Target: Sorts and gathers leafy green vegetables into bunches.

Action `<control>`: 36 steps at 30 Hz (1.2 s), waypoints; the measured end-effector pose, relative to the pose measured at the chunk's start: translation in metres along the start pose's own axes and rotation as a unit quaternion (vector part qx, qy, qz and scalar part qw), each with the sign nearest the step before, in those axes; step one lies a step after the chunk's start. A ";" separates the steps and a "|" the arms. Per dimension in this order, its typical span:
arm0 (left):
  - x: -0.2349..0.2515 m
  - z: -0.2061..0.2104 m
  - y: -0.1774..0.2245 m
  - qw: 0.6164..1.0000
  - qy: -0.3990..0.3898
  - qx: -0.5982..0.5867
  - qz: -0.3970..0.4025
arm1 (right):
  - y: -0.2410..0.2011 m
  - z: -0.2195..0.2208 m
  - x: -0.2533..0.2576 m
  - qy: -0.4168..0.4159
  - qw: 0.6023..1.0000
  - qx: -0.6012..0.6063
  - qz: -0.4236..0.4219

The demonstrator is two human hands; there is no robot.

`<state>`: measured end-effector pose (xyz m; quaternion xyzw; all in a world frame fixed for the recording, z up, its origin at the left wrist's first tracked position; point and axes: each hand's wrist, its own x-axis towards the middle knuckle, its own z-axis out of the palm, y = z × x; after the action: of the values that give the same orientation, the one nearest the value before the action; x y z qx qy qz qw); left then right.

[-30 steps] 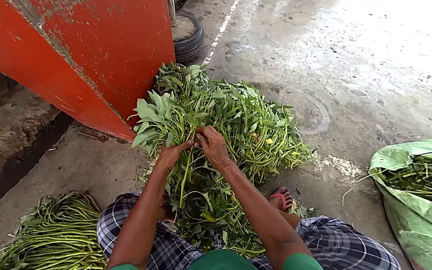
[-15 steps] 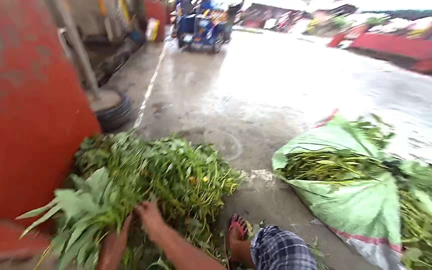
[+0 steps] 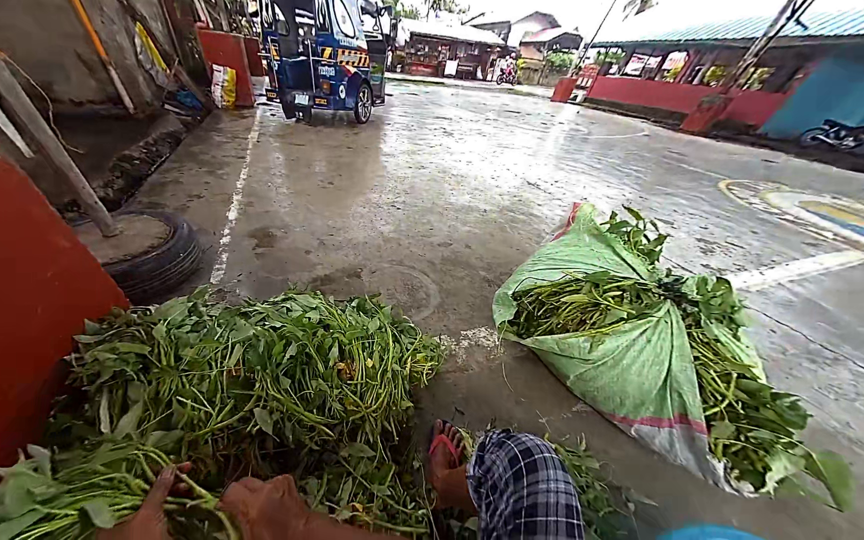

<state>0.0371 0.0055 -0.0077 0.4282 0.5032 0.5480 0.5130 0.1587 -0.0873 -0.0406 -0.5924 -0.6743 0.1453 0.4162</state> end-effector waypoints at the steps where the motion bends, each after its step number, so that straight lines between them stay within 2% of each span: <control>1: 0.007 -0.006 0.001 1.000 0.023 -0.003 0.008 | 0.004 0.006 -0.013 0.019 1.000 -0.014 -0.019; 2: 0.018 -0.015 0.004 0.999 0.046 -0.007 0.017 | 0.012 0.015 -0.028 0.028 0.999 -0.024 -0.029; 4: 0.031 -0.027 0.013 0.998 0.057 -0.005 0.035 | 0.030 0.025 -0.053 -0.021 0.999 -0.022 -0.013; 6: 0.026 -0.030 0.014 0.996 0.051 0.043 0.063 | 0.047 0.010 -0.060 -0.169 0.984 -0.026 0.054; 8: 0.013 -0.026 0.019 0.983 0.045 0.163 0.066 | 0.061 -0.013 -0.042 -0.335 0.930 -0.087 0.125; 9: 0.009 -0.023 0.019 0.972 0.036 0.222 0.065 | 0.063 -0.023 -0.029 -0.372 0.907 -0.123 0.155; 10: 0.005 -0.019 0.019 0.962 0.025 0.263 0.068 | 0.063 -0.032 -0.019 -0.352 0.911 -0.141 0.163; 11: 0.002 -0.016 0.017 0.956 0.014 0.284 0.071 | 0.059 -0.038 -0.011 -0.291 0.935 -0.137 0.152; 13: -0.002 -0.006 0.018 0.958 -0.003 0.280 0.067 | 0.043 -0.043 0.005 -0.154 0.978 -0.094 0.102; 14: -0.005 -0.001 0.019 0.964 -0.010 0.255 0.067 | 0.034 -0.042 0.011 -0.117 0.988 -0.062 0.077; 17: -0.004 0.002 0.015 0.992 -0.003 0.112 0.053 | 0.021 -0.018 0.007 -0.137 0.989 -0.020 0.060; 20: 0.011 -0.010 0.005 0.998 -0.005 -0.037 0.047 | 0.026 0.007 -0.008 -0.143 0.987 0.005 0.070; 23: 0.019 -0.020 0.003 0.995 0.001 -0.096 0.032 | 0.026 0.017 -0.022 -0.085 0.996 0.016 0.027; 26: 0.020 -0.030 0.003 0.993 0.026 -0.117 0.002 | 0.020 0.020 -0.033 -0.045 0.998 -0.014 -0.030; 30: 0.014 -0.033 0.002 0.993 0.061 -0.103 -0.013 | 0.008 0.016 -0.041 -0.029 0.998 -0.052 -0.015; 33: 0.015 -0.036 0.004 0.992 0.093 -0.086 0.019 | 0.012 0.014 -0.050 -0.015 0.999 -0.049 -0.004; 34: 0.019 -0.042 0.008 0.990 0.110 -0.076 0.040 | 0.017 0.010 -0.055 -0.038 0.998 -0.049 0.015; 36: 0.034 -0.059 0.023 0.984 0.143 -0.050 0.091 | 0.033 -0.005 -0.055 -0.130 0.984 -0.057 0.107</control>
<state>-0.0273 0.0333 0.0060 0.3635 0.5025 0.6725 0.4039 0.1819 -0.1309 -0.0821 -0.6599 -0.6628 0.2258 0.2724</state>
